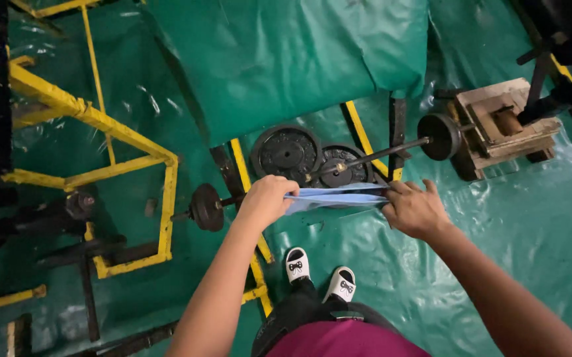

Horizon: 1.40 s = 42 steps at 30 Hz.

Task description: Clean gym equipment using a blue cloth.

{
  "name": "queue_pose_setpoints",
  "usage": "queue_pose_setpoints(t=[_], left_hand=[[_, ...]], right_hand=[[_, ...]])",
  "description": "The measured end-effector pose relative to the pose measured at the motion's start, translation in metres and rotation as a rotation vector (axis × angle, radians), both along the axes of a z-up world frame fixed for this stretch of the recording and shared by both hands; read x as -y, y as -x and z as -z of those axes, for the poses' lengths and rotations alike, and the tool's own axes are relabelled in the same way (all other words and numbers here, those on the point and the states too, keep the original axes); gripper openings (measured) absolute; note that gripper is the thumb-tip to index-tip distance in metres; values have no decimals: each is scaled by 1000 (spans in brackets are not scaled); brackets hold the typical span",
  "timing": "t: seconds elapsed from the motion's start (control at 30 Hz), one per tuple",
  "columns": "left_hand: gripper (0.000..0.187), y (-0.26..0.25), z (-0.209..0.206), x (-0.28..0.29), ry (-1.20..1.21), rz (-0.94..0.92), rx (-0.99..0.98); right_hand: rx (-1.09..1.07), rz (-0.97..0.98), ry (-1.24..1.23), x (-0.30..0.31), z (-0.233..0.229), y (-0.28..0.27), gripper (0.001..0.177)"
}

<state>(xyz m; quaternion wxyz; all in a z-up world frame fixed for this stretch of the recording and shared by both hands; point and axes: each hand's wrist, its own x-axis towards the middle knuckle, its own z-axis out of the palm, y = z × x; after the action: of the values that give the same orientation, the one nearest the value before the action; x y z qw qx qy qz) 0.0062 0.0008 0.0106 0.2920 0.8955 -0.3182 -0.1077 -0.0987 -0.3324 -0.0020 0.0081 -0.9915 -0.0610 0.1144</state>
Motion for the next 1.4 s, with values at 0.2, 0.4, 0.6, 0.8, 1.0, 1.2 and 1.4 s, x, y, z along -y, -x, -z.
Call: queue_pose_setpoints(t=[0.2,0.4,0.6,0.8,1.0,1.2,1.4], left_hand=[[15,-19,-21,2,14,54,62],[16,-45,-6,17,16,37,70],[22,-62,23,53,91,7,-45],[48,-45,16,133,707,-106,-869],[25,-30,85,288,632,-378,-469],[26,30,89,472,1016,-636,-598],[28,29,46,552,1197,-616,-853]], right_hand=[[91,-5,-67,7,5,2,27],[278,-97,-185,32,14,8,15],[251,65,-516,66,-1,24,18],[235,607,-1606,195,86,66,28],[100,787,-1351,300,44,11,23],[269,650,-1494,345,73,-20,25],[236,491,-1286,343,-25,-64,57]])
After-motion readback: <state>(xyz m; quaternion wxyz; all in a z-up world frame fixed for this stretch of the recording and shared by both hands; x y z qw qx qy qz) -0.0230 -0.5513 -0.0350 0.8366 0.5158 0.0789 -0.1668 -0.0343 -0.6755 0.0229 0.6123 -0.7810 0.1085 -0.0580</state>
